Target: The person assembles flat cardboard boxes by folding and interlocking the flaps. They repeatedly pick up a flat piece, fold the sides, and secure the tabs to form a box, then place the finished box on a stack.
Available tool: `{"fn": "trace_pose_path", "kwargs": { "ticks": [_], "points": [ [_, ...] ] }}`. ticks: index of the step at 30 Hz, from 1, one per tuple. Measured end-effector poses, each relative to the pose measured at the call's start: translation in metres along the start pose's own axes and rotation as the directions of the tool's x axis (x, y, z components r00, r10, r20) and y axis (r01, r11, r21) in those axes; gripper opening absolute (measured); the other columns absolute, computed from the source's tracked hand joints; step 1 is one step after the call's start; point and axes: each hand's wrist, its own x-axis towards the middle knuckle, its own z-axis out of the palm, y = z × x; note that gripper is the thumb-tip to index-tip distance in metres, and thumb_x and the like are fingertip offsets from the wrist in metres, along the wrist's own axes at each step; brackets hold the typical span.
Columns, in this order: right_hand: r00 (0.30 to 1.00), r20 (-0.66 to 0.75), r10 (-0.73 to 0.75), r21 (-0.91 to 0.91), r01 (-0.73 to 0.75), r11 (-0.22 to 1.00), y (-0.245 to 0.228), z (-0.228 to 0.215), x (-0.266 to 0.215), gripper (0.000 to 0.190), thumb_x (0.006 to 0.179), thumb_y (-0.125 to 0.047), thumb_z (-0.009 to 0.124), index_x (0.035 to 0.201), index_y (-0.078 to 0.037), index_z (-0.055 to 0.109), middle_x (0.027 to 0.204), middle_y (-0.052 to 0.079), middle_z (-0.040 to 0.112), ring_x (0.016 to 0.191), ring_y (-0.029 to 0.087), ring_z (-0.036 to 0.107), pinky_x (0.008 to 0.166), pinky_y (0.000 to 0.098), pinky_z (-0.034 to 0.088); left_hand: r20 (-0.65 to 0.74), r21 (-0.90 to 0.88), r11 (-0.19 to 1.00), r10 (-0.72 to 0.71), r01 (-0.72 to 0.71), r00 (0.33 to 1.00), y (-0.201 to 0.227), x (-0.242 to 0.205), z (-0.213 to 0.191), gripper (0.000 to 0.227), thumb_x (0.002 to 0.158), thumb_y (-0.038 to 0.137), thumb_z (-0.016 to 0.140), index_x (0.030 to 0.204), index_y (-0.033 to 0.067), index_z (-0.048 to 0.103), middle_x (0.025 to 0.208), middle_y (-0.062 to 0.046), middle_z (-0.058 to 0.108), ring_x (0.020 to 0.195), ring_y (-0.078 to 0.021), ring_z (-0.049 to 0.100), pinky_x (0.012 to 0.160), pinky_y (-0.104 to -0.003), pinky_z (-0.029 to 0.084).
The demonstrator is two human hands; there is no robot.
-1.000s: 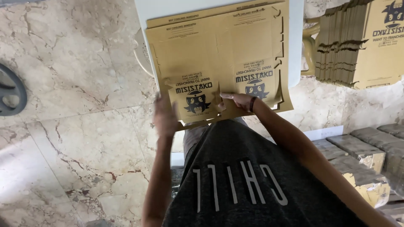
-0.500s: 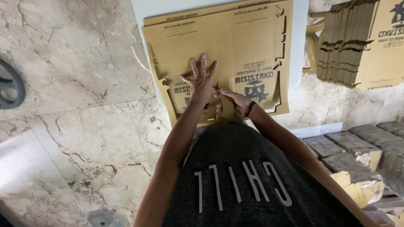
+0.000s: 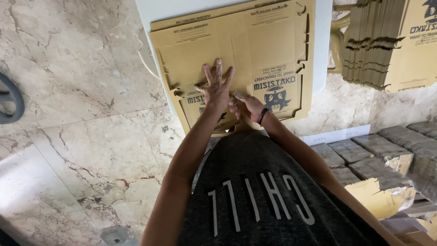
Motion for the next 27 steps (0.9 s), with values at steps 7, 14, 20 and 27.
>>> {"fn": "trace_pose_path", "kwargs": {
  "ticks": [7,14,20,27],
  "points": [
    [0.990,-0.108,-0.093,-0.075,0.085,0.994,-0.010,0.014,-0.008,0.045,0.106,-0.045,0.060,0.093,-0.003,0.067,0.067,0.016,0.065,0.042,0.024,0.057,0.042,0.0437,0.048,0.009,-0.009,1.000,-0.018,0.018,1.000,0.001,-0.004,-0.017,0.108,0.088,-0.008,0.065,0.167,0.0359,0.006,0.169,-0.020,-0.014,0.150,-0.0562,-0.011,0.093,-0.088,0.034],
    [0.998,-0.058,0.020,-0.030,-0.022,0.999,-0.026,0.018,-0.008,0.043,0.102,-0.045,0.065,0.100,-0.002,0.069,0.074,0.015,0.070,0.058,0.027,0.070,0.064,0.0444,0.060,-0.087,0.067,0.998,0.007,-0.001,0.996,-0.015,0.023,-0.035,0.076,0.092,0.015,0.070,0.158,0.0313,0.038,0.165,-0.018,0.024,0.149,-0.0482,0.025,0.106,-0.082,0.030],
    [0.987,-0.137,-0.083,-0.080,0.072,0.994,-0.014,0.021,-0.007,0.040,0.102,-0.042,0.065,0.098,-0.002,0.068,0.069,0.016,0.068,0.046,0.020,0.057,0.046,0.0361,0.049,-0.057,-0.371,0.884,-0.327,0.284,0.943,-0.004,0.062,-0.017,0.105,0.095,0.031,0.074,0.164,0.0261,-0.005,0.167,-0.016,-0.018,0.148,-0.0579,-0.012,0.103,-0.081,0.036],
    [0.844,-0.267,-0.465,-0.570,0.250,0.783,-0.016,0.072,-0.027,0.046,0.108,-0.024,0.050,0.068,-0.003,0.058,0.048,0.012,0.062,0.028,0.014,0.047,0.028,0.0275,0.035,0.032,-0.541,0.776,-0.368,0.326,0.929,0.000,0.076,-0.012,0.115,0.083,-0.017,0.048,0.161,0.0345,-0.020,0.164,-0.004,-0.038,0.149,-0.0552,-0.030,0.099,-0.083,0.037]
  ]
}}
